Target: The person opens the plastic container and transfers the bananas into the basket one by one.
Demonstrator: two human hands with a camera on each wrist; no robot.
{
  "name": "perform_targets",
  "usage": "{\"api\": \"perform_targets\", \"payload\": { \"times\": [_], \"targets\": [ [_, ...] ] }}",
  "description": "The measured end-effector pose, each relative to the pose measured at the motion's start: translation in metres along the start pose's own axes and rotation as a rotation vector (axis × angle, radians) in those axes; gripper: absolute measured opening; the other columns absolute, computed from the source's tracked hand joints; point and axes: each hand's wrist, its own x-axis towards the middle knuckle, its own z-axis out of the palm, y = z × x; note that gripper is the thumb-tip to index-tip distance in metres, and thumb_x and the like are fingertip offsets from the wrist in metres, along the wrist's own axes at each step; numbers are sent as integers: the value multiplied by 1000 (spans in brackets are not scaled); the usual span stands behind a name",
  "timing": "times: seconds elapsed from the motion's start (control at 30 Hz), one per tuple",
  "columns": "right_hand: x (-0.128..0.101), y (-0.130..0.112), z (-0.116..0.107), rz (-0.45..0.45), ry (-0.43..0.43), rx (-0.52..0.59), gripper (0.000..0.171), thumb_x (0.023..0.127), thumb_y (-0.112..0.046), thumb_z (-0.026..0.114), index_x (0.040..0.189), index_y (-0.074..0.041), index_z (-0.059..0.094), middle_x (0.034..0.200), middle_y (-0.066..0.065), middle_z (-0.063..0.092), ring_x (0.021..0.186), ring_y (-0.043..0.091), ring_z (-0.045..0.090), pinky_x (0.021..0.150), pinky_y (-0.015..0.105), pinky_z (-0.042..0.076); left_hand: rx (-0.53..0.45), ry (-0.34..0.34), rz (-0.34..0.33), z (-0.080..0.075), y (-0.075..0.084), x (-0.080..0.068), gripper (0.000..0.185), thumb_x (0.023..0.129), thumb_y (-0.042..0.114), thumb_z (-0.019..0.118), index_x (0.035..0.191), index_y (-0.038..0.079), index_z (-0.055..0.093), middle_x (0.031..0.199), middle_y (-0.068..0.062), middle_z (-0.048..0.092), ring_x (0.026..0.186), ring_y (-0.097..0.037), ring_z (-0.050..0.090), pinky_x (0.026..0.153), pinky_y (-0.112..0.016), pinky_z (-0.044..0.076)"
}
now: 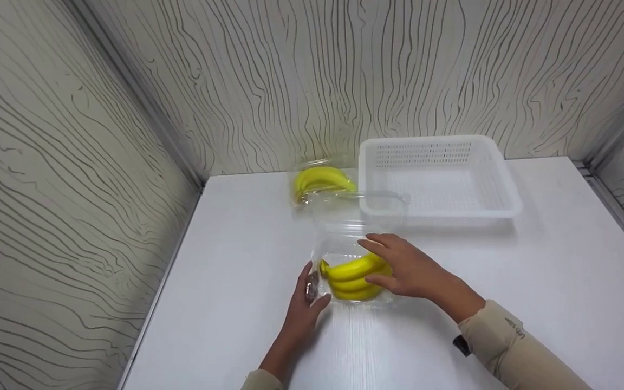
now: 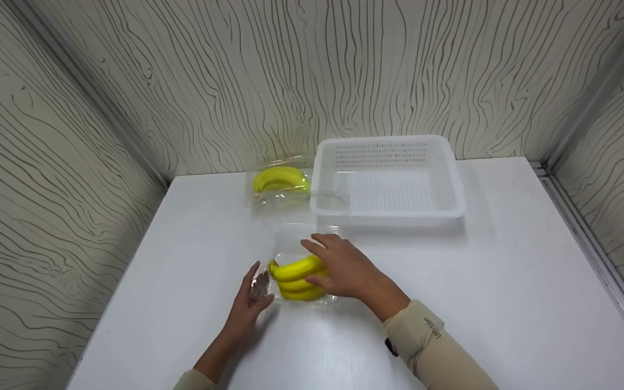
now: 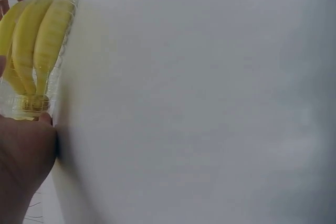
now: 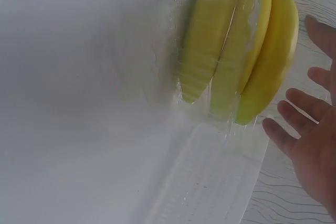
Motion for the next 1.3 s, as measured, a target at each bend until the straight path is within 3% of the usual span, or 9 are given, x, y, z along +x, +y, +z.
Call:
{"api": "perform_targets", "payload": {
  "times": [0.3,0.57,0.9,1.07,1.3],
  "targets": [
    [10,3,9,-50,-95,-54,78,90,-35,82,159,-19,50,163,16,51,150,41,49,124,65,39,-43,-17,-17,1,-1,1,87,100,33,70,171,33,19,180,-13,23,167,-40,20,134,-64,21],
    [19,-1,16,35,-210,-43,80,90,-31,82,161,-20,47,164,15,51,152,42,47,124,68,35,-6,3,-3,0,-2,2,85,100,35,69,171,34,21,179,-13,26,166,-42,24,132,-68,23],
    [24,-4,18,66,-213,-14,68,84,-27,86,148,-15,62,138,9,70,131,37,60,120,67,37,-14,3,2,0,1,-1,85,100,34,70,171,35,21,177,-15,30,165,-43,27,132,-67,25],
    [26,-5,21,72,-202,-5,63,83,-27,88,140,-17,66,126,6,72,117,33,61,119,71,35,-22,4,11,0,1,-1,86,100,32,70,171,32,21,175,-17,34,164,-44,29,132,-66,26],
    [28,-5,26,99,-214,-1,61,82,-31,91,137,-22,67,120,2,72,110,28,60,122,72,32,17,13,-26,0,2,1,88,98,33,72,171,34,21,176,-17,31,165,-45,26,132,-66,26]
  ]
}}
